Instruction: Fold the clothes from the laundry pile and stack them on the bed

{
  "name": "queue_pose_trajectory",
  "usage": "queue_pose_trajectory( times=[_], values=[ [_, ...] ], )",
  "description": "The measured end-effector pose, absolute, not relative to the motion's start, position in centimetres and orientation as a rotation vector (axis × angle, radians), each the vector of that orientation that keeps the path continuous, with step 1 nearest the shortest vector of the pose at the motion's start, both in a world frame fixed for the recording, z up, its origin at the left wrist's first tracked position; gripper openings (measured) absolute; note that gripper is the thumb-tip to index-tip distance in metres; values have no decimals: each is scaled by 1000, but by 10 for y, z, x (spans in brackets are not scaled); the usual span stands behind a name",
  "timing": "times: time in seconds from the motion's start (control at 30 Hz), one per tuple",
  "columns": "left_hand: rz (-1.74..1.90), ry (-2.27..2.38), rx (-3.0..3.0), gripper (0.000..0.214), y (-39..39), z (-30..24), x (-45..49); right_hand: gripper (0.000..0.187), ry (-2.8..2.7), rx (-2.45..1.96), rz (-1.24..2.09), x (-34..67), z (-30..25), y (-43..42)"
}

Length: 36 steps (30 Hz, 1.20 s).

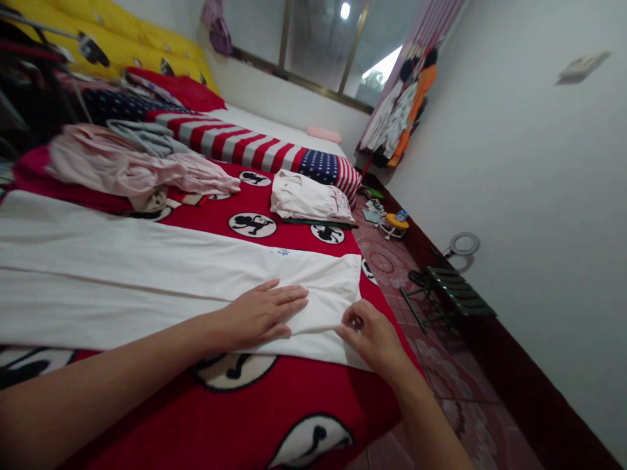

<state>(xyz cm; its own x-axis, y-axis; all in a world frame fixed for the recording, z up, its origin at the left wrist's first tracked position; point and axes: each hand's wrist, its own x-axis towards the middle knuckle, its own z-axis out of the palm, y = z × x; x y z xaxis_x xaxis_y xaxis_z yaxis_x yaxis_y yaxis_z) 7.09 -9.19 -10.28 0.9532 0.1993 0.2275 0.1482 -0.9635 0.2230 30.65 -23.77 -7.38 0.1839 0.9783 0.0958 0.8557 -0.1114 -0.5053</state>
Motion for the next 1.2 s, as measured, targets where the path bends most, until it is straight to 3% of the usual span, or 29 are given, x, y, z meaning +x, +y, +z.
queue_pose_trajectory(
  times=[0.2, 0.33, 0.53, 0.67, 0.77, 0.97, 1.2],
  values=[
    [383, 261, 2926, 57, -92, -105, 69, 22, -1695, -2055, 413, 300, -74, -235],
    [409, 267, 2916, 57, -93, -110, 68, 39, -1676, -2195, 561, 316, -62, -223],
    [424, 233, 2830, 57, -90, -98, 68, 30, -1460, -1999, 140, 325, -45, -164],
    [475, 358, 2743, 64, -69, -76, 64, 27, -1558, -1871, 177, 301, -41, -131],
    [411, 597, 2774, 66, -45, -74, 57, 36, -1684, -1839, 118, 287, -47, -122],
    [299, 959, 2789, 75, -23, -101, 44, 70, -1819, -2449, -121, 310, -91, -132],
    [308, 971, 2814, 75, -25, -102, 44, 76, -1817, -2570, 41, 320, -81, -131]
  ],
)
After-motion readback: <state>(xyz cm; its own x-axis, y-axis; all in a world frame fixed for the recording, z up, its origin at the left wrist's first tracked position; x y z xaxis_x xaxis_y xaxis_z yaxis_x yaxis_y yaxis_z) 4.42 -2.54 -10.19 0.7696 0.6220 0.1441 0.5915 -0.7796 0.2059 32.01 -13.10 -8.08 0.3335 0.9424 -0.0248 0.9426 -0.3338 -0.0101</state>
